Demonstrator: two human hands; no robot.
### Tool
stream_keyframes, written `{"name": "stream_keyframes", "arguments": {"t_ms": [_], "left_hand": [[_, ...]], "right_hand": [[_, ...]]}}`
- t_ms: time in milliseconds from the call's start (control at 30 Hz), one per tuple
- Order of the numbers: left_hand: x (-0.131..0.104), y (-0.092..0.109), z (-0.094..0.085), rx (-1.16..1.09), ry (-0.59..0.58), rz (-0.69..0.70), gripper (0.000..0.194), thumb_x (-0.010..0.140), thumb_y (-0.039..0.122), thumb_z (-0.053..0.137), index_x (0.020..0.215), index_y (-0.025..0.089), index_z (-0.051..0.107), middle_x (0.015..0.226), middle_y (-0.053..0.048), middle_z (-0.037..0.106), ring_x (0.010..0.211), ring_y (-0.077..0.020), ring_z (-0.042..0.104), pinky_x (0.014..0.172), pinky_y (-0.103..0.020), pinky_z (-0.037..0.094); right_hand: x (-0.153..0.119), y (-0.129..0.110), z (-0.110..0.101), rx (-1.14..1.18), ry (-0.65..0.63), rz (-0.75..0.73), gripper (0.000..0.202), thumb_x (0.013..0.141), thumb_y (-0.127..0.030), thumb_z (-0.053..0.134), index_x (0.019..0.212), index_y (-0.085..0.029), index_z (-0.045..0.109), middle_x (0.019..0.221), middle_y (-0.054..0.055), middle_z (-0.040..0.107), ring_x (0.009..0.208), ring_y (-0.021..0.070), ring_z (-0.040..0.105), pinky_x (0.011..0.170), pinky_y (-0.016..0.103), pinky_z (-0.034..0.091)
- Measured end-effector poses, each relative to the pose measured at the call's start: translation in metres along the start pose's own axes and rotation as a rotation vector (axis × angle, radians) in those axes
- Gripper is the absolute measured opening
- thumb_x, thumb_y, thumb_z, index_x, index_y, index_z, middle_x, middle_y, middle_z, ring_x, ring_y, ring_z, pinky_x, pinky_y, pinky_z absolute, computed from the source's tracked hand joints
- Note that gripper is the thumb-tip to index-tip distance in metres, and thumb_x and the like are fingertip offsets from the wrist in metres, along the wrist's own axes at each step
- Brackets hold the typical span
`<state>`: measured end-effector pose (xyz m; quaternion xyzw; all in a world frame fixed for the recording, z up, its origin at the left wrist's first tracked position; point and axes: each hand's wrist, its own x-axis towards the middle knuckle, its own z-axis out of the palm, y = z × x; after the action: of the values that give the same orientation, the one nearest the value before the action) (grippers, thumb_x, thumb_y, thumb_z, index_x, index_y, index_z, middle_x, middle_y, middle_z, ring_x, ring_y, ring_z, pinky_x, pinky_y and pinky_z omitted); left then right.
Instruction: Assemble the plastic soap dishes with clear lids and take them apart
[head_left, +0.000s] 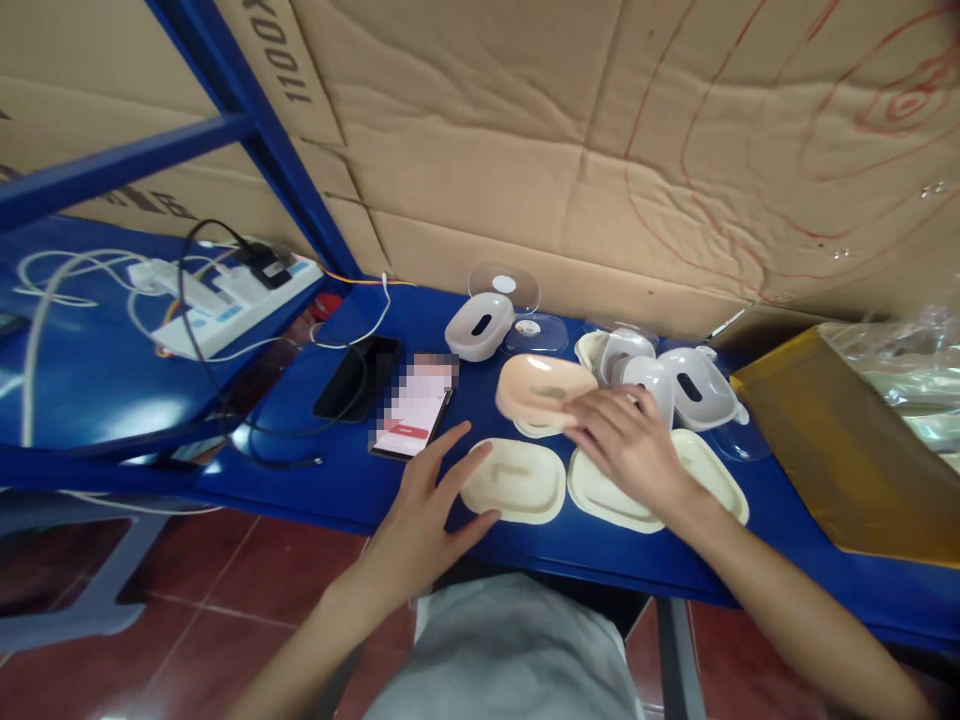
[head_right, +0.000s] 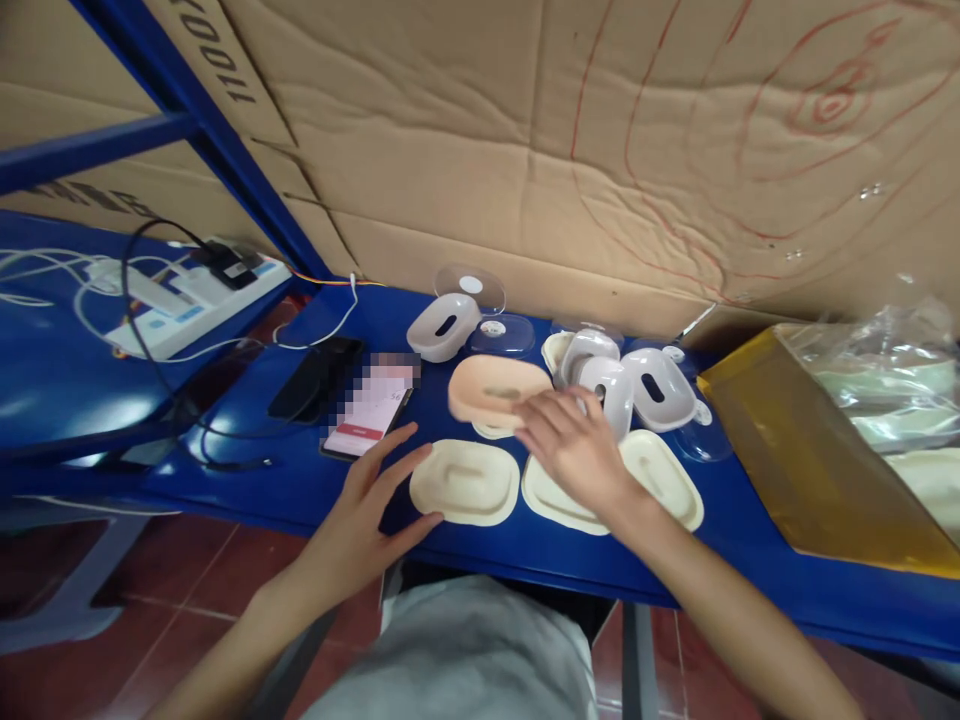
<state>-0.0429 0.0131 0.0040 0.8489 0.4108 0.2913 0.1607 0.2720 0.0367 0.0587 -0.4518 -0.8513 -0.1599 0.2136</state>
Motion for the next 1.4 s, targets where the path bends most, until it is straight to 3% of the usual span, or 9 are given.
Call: {"name": "stream_keyframes", "arguments": {"t_ms": [167, 300, 467, 700, 900, 1067, 1233, 1400], "left_hand": [[-0.002, -0.010, -0.003, -0.147, -0.078, -0.044, 0.100, 0.093, 0.040, 0.087, 0.173, 0.037, 0.026, 0.180, -0.015, 0.028, 0.163, -0.0401, 0.040, 0.122, -0.060, 0.052], [-0.005, -0.016, -0.009, -0.134, -0.173, -0.025, 0.093, 0.093, 0.031, 0.088, 0.169, 0.041, 0.035, 0.181, -0.012, 0.028, 0.162, -0.0377, 0.043, 0.120, -0.057, 0.055], [-0.007, -0.018, -0.009, -0.087, -0.171, 0.026, 0.074, 0.098, 0.028, 0.082, 0.162, 0.037, 0.047, 0.180, -0.012, 0.031, 0.161, -0.0366, 0.044, 0.121, -0.056, 0.054], [-0.005, -0.015, -0.004, -0.076, -0.129, 0.108, 0.047, 0.106, 0.028, 0.071, 0.150, 0.028, 0.059, 0.169, -0.015, 0.047, 0.155, -0.0343, 0.053, 0.122, -0.055, 0.055], [-0.008, -0.014, -0.007, -0.061, -0.122, 0.114, 0.048, 0.107, 0.031, 0.069, 0.154, 0.027, 0.057, 0.169, -0.015, 0.048, 0.155, -0.0338, 0.053, 0.122, -0.053, 0.055], [-0.010, -0.014, -0.011, -0.131, -0.144, 0.050, 0.053, 0.106, 0.035, 0.072, 0.156, 0.032, 0.054, 0.168, -0.012, 0.050, 0.152, -0.0315, 0.057, 0.122, -0.053, 0.055], [-0.011, -0.016, -0.013, -0.183, -0.109, 0.070, 0.034, 0.104, 0.036, 0.075, 0.135, 0.026, 0.063, 0.164, -0.013, 0.054, 0.147, -0.0305, 0.062, 0.118, -0.051, 0.059], [-0.014, -0.016, -0.011, -0.196, -0.052, 0.133, 0.023, 0.103, 0.028, 0.076, 0.122, 0.023, 0.065, 0.160, -0.015, 0.057, 0.145, -0.0300, 0.064, 0.114, -0.048, 0.062]], "right_hand": [[-0.027, -0.067, -0.009, 0.134, 0.029, 0.011, 0.019, 0.109, -0.021, 0.066, 0.127, -0.018, 0.072, 0.118, 0.005, 0.084, 0.113, 0.0208, 0.074, 0.114, 0.043, 0.042], [-0.039, -0.090, -0.002, 0.174, 0.010, 0.028, 0.019, 0.108, -0.018, 0.066, 0.125, -0.018, 0.074, 0.116, 0.005, 0.083, 0.113, 0.0205, 0.073, 0.115, 0.043, 0.041], [-0.049, -0.094, 0.003, 0.229, -0.015, 0.043, 0.020, 0.110, -0.019, 0.064, 0.127, -0.017, 0.073, 0.117, 0.005, 0.082, 0.115, 0.0201, 0.072, 0.117, 0.043, 0.040], [-0.068, -0.095, 0.006, 0.193, -0.075, 0.010, 0.029, 0.107, -0.014, 0.066, 0.135, -0.015, 0.072, 0.124, 0.008, 0.080, 0.123, 0.0224, 0.068, 0.119, 0.044, 0.039], [-0.075, -0.098, 0.008, 0.166, -0.074, 0.007, 0.031, 0.107, -0.015, 0.064, 0.137, -0.018, 0.072, 0.129, 0.008, 0.079, 0.128, 0.0234, 0.065, 0.121, 0.045, 0.036], [-0.067, -0.096, -0.002, 0.178, -0.029, 0.108, 0.026, 0.108, -0.035, 0.068, 0.131, -0.023, 0.073, 0.126, 0.010, 0.079, 0.124, 0.0271, 0.068, 0.115, 0.046, 0.040], [-0.067, -0.087, -0.008, 0.184, -0.090, 0.168, 0.038, 0.110, -0.039, 0.065, 0.143, -0.021, 0.065, 0.140, 0.016, 0.074, 0.136, 0.0299, 0.067, 0.120, 0.051, 0.038], [-0.074, -0.088, -0.003, 0.206, -0.079, 0.094, 0.022, 0.110, -0.032, 0.064, 0.129, -0.022, 0.071, 0.138, 0.013, 0.075, 0.141, 0.0286, 0.065, 0.127, 0.051, 0.032]]}}
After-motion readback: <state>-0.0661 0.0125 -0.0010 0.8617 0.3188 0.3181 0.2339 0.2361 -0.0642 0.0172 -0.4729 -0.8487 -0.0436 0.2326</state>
